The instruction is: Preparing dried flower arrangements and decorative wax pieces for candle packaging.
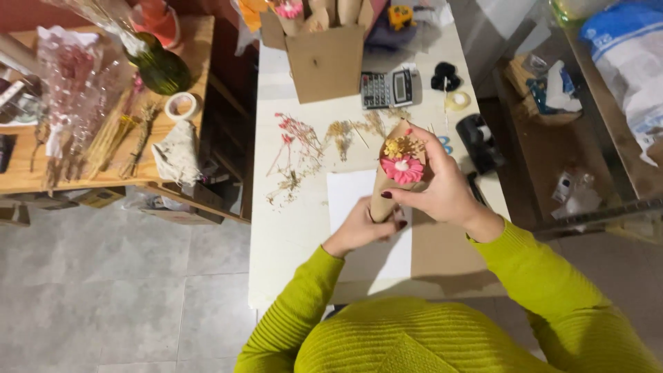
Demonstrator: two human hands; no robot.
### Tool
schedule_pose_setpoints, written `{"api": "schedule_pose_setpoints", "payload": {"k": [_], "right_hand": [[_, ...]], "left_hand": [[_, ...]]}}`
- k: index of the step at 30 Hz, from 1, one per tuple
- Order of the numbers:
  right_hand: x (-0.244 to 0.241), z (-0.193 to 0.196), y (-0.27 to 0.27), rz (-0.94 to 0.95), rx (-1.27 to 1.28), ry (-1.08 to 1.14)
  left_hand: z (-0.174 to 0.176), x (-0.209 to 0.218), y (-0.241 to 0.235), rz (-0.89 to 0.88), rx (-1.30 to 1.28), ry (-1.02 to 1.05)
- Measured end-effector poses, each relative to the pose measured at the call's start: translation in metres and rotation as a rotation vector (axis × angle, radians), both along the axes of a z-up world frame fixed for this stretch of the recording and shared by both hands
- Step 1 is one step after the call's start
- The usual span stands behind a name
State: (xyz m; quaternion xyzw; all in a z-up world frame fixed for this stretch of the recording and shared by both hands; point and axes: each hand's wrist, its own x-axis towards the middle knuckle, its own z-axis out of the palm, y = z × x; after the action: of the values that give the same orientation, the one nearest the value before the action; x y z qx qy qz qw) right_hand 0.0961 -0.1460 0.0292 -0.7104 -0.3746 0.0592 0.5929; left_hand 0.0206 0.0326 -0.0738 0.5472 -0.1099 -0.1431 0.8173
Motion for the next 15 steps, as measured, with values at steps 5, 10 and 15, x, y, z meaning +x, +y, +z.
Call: {"api": "schedule_pose_setpoints", "payload": {"k": [5,10,15], "right_hand": [[0.011,0.026,0.022,-0.005,-0.063,0.05],[0.057,0.037,0.025,-0.058,-0.073,-0.337],[0.145,0.072,0.03,-0.22,0.084,-0.466]], "left_hand": [[-0.061,0.019,0.0,0.265,0.288,-0.161],[0.034,0.063,0.059,0.086,0.399,-0.26],[0.08,0.175,0.155,0.879,1.118,-1.048]]}}
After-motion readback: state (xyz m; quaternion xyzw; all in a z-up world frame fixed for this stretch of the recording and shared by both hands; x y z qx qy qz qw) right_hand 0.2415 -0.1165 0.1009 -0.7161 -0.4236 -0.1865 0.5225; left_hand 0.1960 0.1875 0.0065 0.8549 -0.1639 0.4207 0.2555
